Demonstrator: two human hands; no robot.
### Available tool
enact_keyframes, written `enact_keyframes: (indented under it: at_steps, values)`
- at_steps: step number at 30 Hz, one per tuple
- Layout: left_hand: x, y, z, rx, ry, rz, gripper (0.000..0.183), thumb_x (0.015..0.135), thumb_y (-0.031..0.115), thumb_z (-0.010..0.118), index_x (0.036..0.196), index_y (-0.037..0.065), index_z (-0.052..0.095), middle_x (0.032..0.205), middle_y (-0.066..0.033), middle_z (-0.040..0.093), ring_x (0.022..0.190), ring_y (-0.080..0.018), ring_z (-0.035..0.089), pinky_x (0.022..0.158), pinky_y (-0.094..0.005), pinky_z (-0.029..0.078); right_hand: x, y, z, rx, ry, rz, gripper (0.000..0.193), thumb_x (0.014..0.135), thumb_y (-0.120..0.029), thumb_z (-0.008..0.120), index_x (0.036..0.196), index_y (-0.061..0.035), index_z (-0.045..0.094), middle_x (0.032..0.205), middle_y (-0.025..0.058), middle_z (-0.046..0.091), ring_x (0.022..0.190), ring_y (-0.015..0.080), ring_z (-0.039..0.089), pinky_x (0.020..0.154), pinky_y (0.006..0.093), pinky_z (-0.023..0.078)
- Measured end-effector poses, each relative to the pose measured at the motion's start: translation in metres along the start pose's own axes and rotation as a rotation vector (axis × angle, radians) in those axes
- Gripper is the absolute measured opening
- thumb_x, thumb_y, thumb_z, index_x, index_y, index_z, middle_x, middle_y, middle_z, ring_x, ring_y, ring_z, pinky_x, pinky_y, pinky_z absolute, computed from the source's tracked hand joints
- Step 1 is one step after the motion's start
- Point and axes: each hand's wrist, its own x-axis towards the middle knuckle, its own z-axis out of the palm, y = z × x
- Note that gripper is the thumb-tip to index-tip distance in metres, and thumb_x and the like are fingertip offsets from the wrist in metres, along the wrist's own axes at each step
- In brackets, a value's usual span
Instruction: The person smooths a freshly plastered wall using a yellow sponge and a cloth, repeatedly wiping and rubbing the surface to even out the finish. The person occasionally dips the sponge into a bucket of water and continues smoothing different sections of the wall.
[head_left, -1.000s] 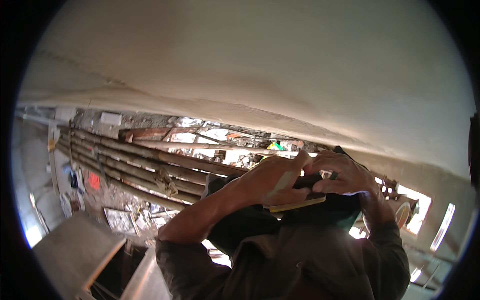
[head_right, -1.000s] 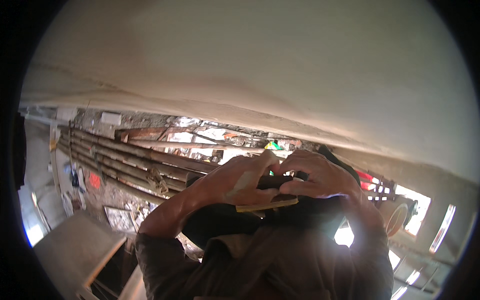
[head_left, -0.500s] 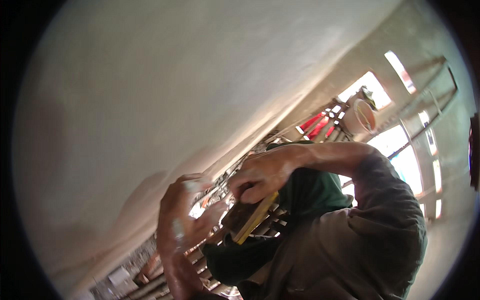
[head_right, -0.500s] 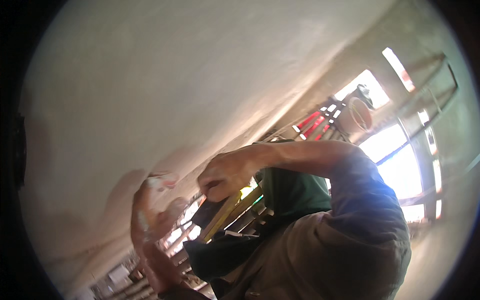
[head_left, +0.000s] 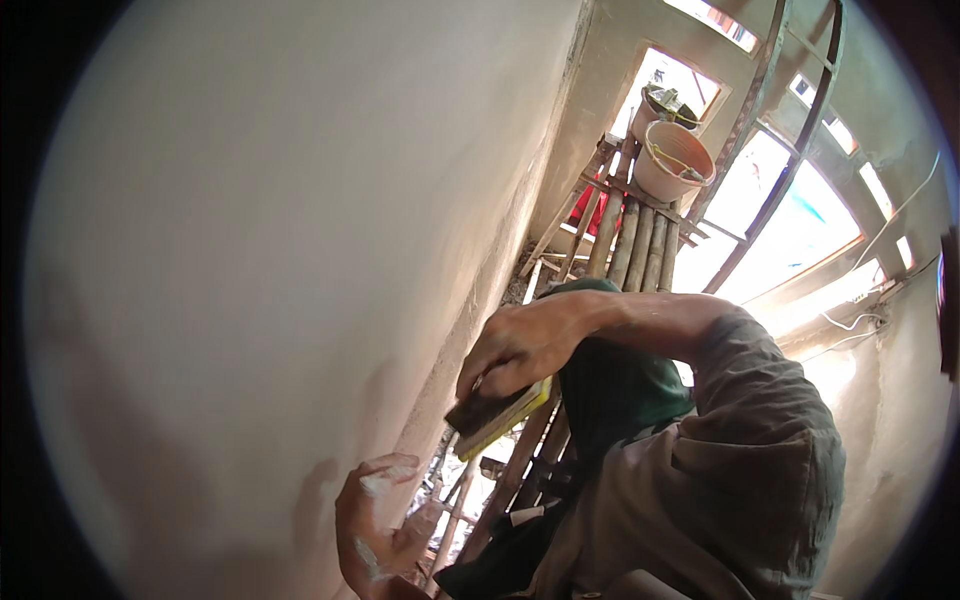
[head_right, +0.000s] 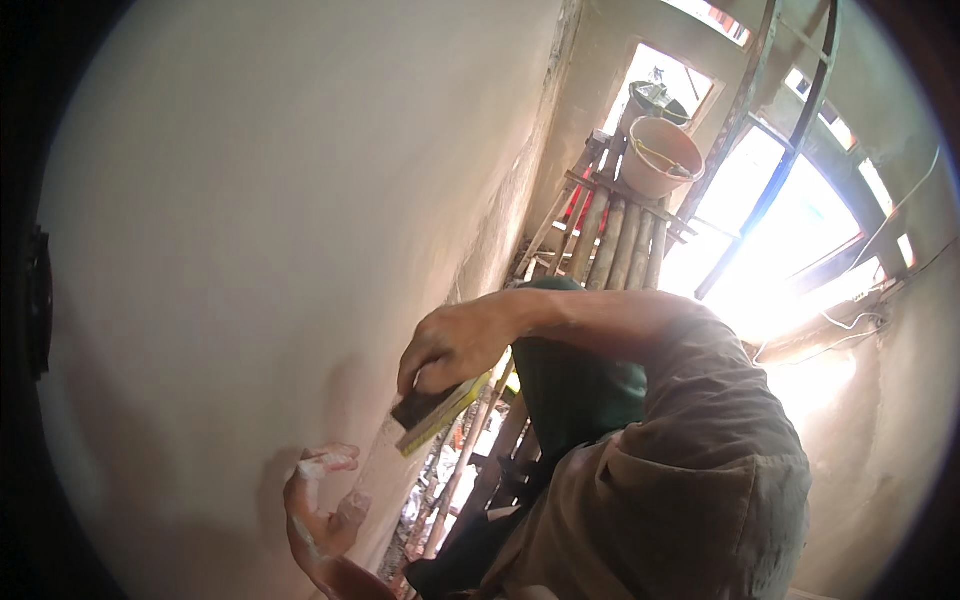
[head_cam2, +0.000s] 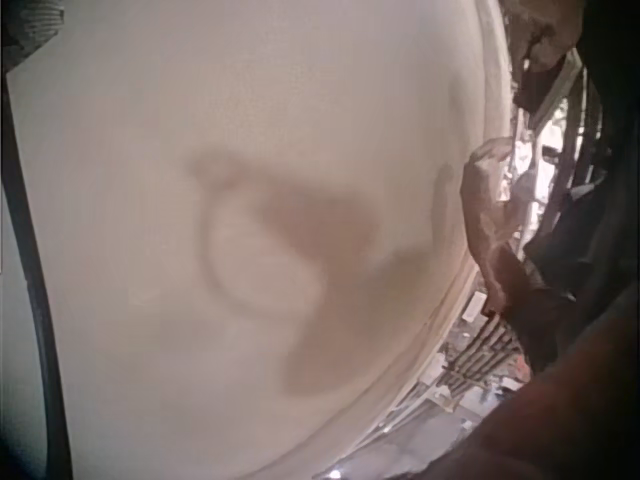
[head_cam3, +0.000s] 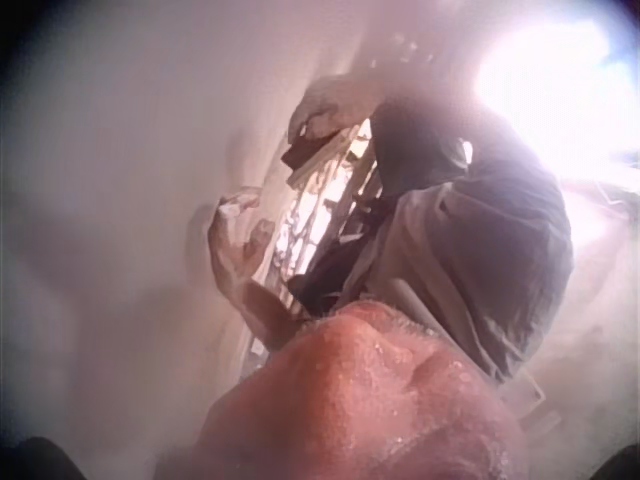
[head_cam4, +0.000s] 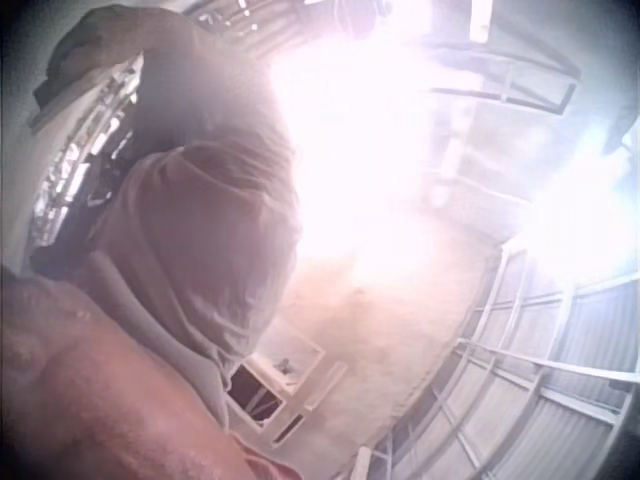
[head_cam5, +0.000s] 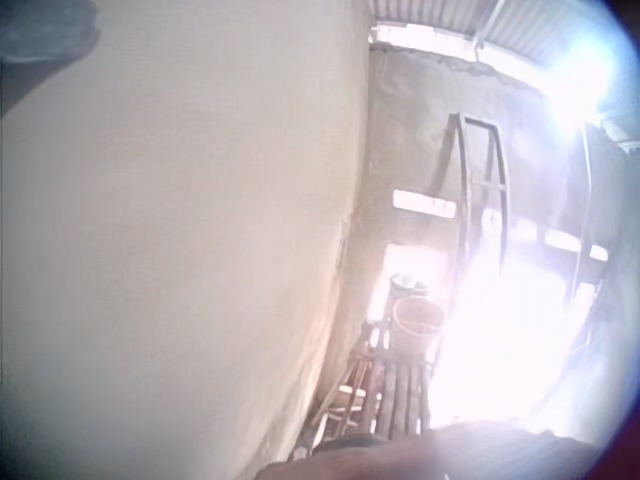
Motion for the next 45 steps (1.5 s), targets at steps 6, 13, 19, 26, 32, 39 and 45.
enact_keyframes:
  at_steps: [6, 13, 19, 26, 32, 39, 45]
  values:
    - [0.054, 0.01, 0.024, -0.026, -0.031, 0.025, 0.047, 0.079, 0.04, 0.072, 0.094, -0.001, 0.056, 0.093, -0.0195, 0.064, 0.088, -0.0313, 0.063, 0.079, -0.0395, 0.05, -0.09, 0.054, -0.058, 0.16, 0.545, 0.209, 0.039, 0.09, -0.021, 0.052, 0.122, 0.0, 0.059, 0.104, 0.0137, 0.067, 0.094, 0.0175, 0.062, 0.082, 0.0319, 0.049]
    - [0.125, 0.002, 0.079, 0.001, -0.046, 0.064, 0.043, 0.083, 0.041, 0.069, 0.092, 0.001, 0.055, 0.09, -0.0184, 0.064, 0.082, -0.03, 0.063, 0.075, -0.0401, 0.051, -0.183, 0.162, -0.074, 0.443, 1.156, 0.172, 0.047, 0.094, -0.022, 0.056, 0.134, 0.001, 0.047, 0.102, 0.0056, 0.063, 0.087, 0.0106, 0.058, 0.08, 0.0282, 0.048]
    - [0.196, 0.012, 0.113, 0.07, -0.01, 0.083, 0.039, 0.085, 0.039, 0.066, 0.089, 0.002, 0.054, 0.087, -0.0162, 0.064, 0.083, -0.0288, 0.062, 0.076, -0.0407, 0.05, -0.258, 0.214, -0.126, 0.357, 1.622, 0.358, 0.043, 0.094, -0.019, 0.051, 0.134, -0.0019, 0.049, 0.098, 0.0027, 0.063, 0.083, 0.0081, 0.057, 0.075, 0.0239, 0.047]
    - [0.272, 0.006, 0.155, 0.095, -0.116, 0.006, 0.019, 0.082, 0.019, 0.059, 0.089, 0.002, 0.055, 0.088, -0.0157, 0.063, 0.088, -0.0288, 0.061, 0.081, -0.041, 0.048, -0.348, 0.272, -0.192, 0.25, 1.935, 0.277, 0.045, 0.094, -0.018, 0.054, 0.135, -0.0007, 0.048, 0.089, 0.0009, 0.064, 0.07, 0.0072, 0.054, 0.064, 0.0215, 0.045]
    - [0.323, -0.006, 0.186, 0.049, -0.204, -0.013, 0.018, 0.08, 0.015, 0.062, 0.09, 0.001, 0.056, 0.092, -0.017, 0.064, 0.087, -0.0291, 0.062, 0.082, -0.0403, 0.049, -0.386, 0.291, -0.242, 0.137, 2.054, 0.102, 0.044, 0.093, -0.018, 0.059, 0.131, 0.001, 0.049, 0.091, 0.0026, 0.064, 0.073, 0.0093, 0.057, 0.065, 0.0233, 0.046]
    - [0.382, 0.011, 0.195, 0.054, -0.312, 0.054, 0.025, 0.077, 0.013, 0.072, 0.094, 0.002, 0.058, 0.101, -0.0166, 0.065, 0.087, -0.0308, 0.064, 0.078, -0.0371, 0.051, -0.363, 0.305, -0.316, 0.298, 2.026, -0.095, 0.036, 0.091, -0.022, 0.059, 0.118, 0.0001, 0.054, 0.099, 0.005, 0.062, 0.076, 0.0116, 0.058, 0.066, 0.0235, 0.047]
    - [0.331, -0.021, 0.185, -0.298, -0.109, 0.014, 0.031, 0.085, 0.029, 0.067, 0.092, 0.0, 0.057, 0.094, -0.0183, 0.065, 0.086, -0.0287, 0.064, 0.076, -0.038, 0.051, -0.329, 0.302, -0.332, 0.316, 2.126, -0.107, 0.026, 0.092, -0.016, 0.045, 0.105, 0.001, 0.058, 0.093, 0.0085, 0.063, 0.076, 0.014, 0.062, 0.062, 0.0284, 0.05]
